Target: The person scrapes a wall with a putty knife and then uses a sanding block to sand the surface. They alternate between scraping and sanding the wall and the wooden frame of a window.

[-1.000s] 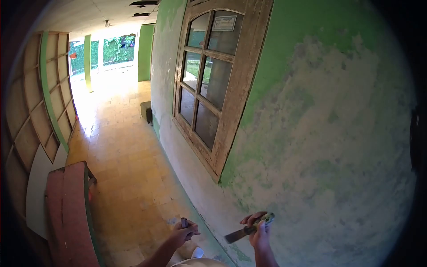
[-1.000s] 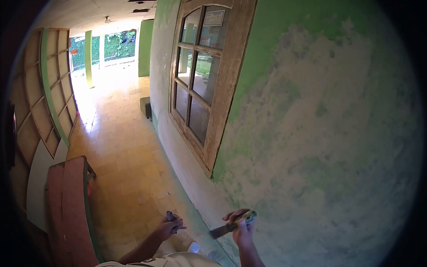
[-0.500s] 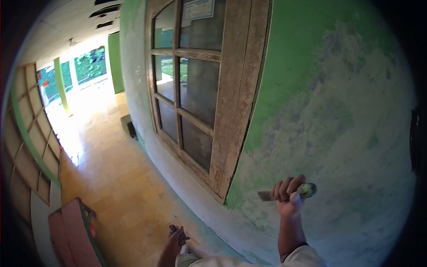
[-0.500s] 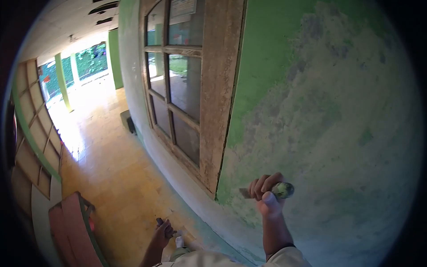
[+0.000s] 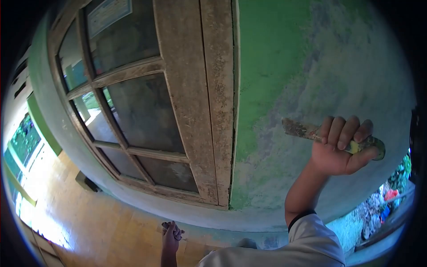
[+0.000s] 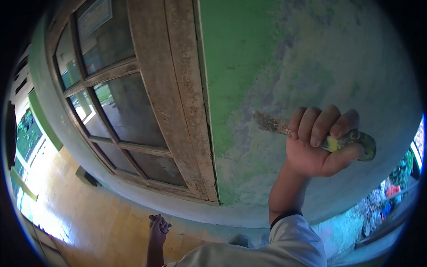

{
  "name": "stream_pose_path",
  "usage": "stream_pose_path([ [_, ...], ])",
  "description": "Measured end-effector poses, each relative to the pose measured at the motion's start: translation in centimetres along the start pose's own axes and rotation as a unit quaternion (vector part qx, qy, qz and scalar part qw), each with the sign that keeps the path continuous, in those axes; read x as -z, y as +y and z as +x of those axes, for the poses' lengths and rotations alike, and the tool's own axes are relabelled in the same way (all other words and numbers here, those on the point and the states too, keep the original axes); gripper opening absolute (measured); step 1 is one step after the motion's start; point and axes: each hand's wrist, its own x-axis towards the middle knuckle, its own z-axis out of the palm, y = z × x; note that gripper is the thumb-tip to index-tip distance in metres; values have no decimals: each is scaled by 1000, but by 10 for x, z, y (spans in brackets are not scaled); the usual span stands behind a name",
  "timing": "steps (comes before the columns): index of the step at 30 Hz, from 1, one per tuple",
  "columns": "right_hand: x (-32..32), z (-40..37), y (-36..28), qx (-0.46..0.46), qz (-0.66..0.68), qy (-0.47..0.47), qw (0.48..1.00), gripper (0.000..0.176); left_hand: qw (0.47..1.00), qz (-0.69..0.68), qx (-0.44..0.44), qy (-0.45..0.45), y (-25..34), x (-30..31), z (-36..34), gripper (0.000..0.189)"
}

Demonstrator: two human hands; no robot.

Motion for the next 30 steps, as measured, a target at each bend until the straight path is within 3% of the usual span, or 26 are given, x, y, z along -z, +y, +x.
stream_pose_path([
  [7, -8, 5, 10, 54, -25, -9, 998, 37, 999, -7, 28, -24, 3, -4, 23, 31],
  [9, -14, -5, 39, 17, -18, 84, 996, 34, 999, -18, 34, -38, -3, -14, 27, 31],
  [12, -24, -5, 44, -10, -17, 94, 995, 32, 997, -21, 49, -61, -13, -19, 27, 32],
  [16, -27, 1, 3, 89, -58, -14, 994, 24, 994, -6, 65, -85, -18, -21, 34, 34],
  [19, -25, -6, 30, 60, -129, 44, 989, 23, 993, -5, 76, -87, -18, -20, 37, 34],
  [22, -31, -2, 25, 41, -99, 69, 992, 23, 993, -7, 80, -88, -18, -20, 40, 34],
  [26, -26, -4, 3, 99, -66, -7, 993, 18, 992, 13, 70, -104, -14, -26, 41, 34],
  [27, -25, -6, 15, 99, -65, -7, 993, 18, 992, 12, 70, -104, -16, -25, 42, 34],
  [29, -24, -9, 38, 24, -47, 91, 994, 22, 992, 7, 70, -109, -20, -22, 43, 34],
  [30, -24, -8, 36, 15, -51, 75, 996, 23, 992, 7, 70, -109, -21, -21, 42, 34],
])
